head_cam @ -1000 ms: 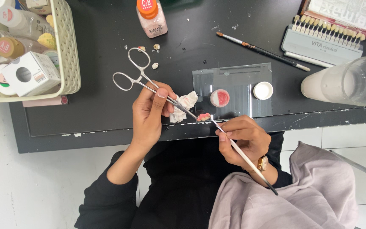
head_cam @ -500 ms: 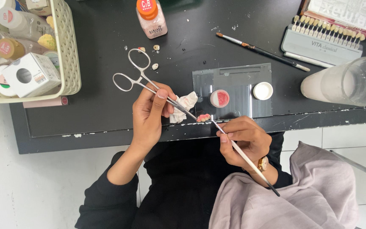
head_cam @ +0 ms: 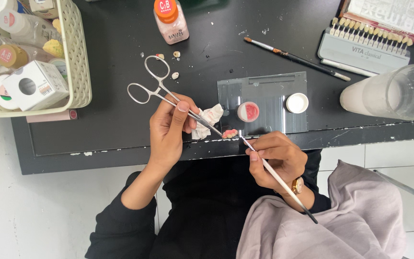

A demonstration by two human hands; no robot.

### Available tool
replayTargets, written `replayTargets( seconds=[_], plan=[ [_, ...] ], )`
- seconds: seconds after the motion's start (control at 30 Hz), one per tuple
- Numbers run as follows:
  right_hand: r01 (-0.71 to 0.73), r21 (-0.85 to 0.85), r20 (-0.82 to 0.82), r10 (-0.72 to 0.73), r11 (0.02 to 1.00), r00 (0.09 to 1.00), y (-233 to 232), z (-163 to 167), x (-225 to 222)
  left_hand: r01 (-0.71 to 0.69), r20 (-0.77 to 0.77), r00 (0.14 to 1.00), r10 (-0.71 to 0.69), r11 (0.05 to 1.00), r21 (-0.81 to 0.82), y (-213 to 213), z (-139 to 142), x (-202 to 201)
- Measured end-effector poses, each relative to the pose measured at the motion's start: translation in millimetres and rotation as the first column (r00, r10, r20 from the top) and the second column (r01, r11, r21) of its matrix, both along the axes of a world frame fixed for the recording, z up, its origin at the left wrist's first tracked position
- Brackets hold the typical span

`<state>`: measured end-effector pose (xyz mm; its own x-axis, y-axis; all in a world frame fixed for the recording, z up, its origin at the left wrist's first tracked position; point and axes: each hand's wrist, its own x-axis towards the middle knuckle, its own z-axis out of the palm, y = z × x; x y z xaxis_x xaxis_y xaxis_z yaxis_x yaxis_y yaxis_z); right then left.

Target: The person holds a denture tooth with forceps in one hand and uses a brush to apply pink dental ceramic/acrylic material to the tooth, dipping the brush into a pink powder dish and a small liquid dish as needed. They continue building up material on the tooth, repositioning it on a tissue, and work over a glass slab on the bench.

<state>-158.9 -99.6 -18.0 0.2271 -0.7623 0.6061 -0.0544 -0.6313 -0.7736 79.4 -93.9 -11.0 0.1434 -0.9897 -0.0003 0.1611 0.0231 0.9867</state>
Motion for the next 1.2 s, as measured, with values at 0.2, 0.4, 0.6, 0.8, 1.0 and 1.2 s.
replayTargets(
  seconds=[0.2, 0.4, 0.6, 0.8, 1.0, 1.2],
  plan=[
    [0.011, -0.001, -0.009, -0.011, 1.0, 1.0, -0.3, -0.2, 0.7, -0.001, 0.009, 1.0, 0.001, 1.0, -0.007, 0.4, 0.6, -0.2],
    [0.01, -0.008, -0.027, -0.01, 1.0, 1.0, -0.4, 0.3, 0.5, -0.001, 0.005, 1.0, 0.001, 1.0, -0.004, 0.0, -0.2, -0.3],
    [0.009, -0.014, -0.031, -0.009, 1.0, 0.999, 0.0, 0.2, 0.7, 0.001, 0.005, 1.0, -0.001, 1.0, -0.003, 0.1, 0.6, -0.1],
    [0.002, -0.015, 0.013, -0.002, 1.0, 1.0, -0.4, -0.5, 0.9, -0.002, 0.006, 1.0, 0.002, 1.0, 0.0, 0.2, 2.0, -0.1],
    [0.006, -0.017, 0.0, -0.006, 1.0, 1.0, -0.2, 0.9, 2.2, 0.001, 0.006, 1.0, -0.001, 1.0, 0.003, 0.0, 3.0, -0.2],
    [0.003, -0.032, 0.002, -0.003, 0.999, 1.0, -1.3, 0.3, 1.7, 0.002, 0.008, 1.0, -0.002, 1.0, 0.005, 0.3, 2.3, 0.0]
  ],
)
